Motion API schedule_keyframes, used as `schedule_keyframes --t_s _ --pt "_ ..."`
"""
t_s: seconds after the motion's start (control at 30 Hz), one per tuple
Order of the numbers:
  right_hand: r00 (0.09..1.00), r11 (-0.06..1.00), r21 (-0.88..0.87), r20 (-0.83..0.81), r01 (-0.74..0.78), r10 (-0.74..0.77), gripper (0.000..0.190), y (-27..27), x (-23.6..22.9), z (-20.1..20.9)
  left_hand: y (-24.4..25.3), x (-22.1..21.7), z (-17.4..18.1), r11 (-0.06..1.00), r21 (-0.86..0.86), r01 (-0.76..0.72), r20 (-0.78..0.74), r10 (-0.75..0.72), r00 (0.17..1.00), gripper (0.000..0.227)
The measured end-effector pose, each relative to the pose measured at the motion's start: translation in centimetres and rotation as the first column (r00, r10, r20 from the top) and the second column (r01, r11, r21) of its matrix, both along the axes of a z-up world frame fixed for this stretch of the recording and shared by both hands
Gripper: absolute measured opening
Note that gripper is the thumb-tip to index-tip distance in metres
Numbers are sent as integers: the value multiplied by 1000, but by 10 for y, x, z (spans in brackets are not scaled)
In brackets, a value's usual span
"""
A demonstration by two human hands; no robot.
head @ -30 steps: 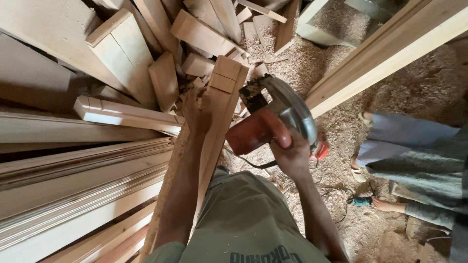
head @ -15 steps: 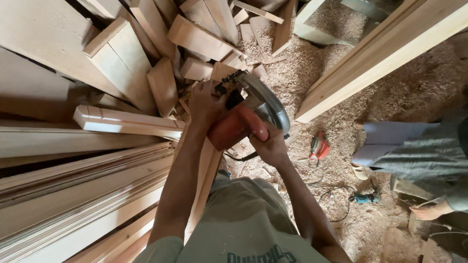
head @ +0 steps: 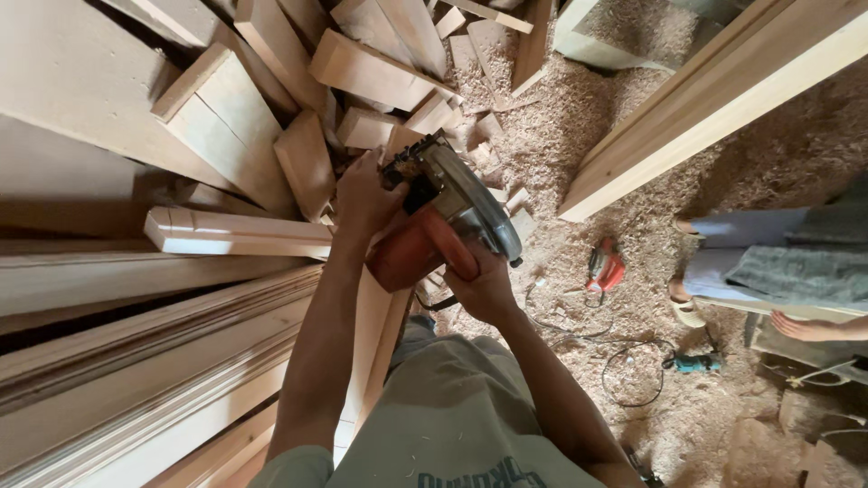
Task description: The person uses a circular saw to cut multiple wooden planks into shorter pieces. They repeatedly pick up planks, position them, cut them, and place the cut pieces aside. The workspace is cluttered with wood scraps and sawdust.
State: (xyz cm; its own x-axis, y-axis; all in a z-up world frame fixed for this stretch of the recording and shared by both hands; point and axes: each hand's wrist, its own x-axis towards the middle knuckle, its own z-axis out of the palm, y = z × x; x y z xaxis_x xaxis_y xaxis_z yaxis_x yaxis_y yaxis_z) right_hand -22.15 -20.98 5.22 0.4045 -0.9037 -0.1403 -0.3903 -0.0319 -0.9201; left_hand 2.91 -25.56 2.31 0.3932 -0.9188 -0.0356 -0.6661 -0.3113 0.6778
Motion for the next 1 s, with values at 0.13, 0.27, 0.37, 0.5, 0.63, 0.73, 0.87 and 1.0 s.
schedule_keyframes --t_s 0.13,0.27,0.37,0.5,0.63,0.73,0.87,1.0 --pt "1000 999 -28 17 -21 22 32 -4 11 6 -6 14 4 993 -54 105 64 -102 993 56" --pt "997 997 -58 53 -44 47 40 -8 22 10 -11 23 3 995 34 93 25 -93 995 51" --pt "998 999 28 38 -46 45 42 -11 29 11 -12 31 1 994 64 94 -1 -94 996 51" --pt "998 957 -290 48 -17 32 42 -10 38 12 -11 41 -2 994 7 111 -112 -109 988 49" --pt "993 979 -202 107 -30 53 41 -14 44 12 -14 46 -5 995 -46 90 -189 -97 977 48" --pt "990 980 -193 126 -36 61 43 -15 48 13 -12 49 -3 998 -36 60 -181 -66 981 50" --pt "987 980 -194 141 -50 78 43 -19 55 17 -6 53 0 990 137 13 -323 33 946 51" --pt "985 970 -240 151 -40 78 42 -23 63 21 -5 61 -4 979 202 -21 -356 94 930 51"
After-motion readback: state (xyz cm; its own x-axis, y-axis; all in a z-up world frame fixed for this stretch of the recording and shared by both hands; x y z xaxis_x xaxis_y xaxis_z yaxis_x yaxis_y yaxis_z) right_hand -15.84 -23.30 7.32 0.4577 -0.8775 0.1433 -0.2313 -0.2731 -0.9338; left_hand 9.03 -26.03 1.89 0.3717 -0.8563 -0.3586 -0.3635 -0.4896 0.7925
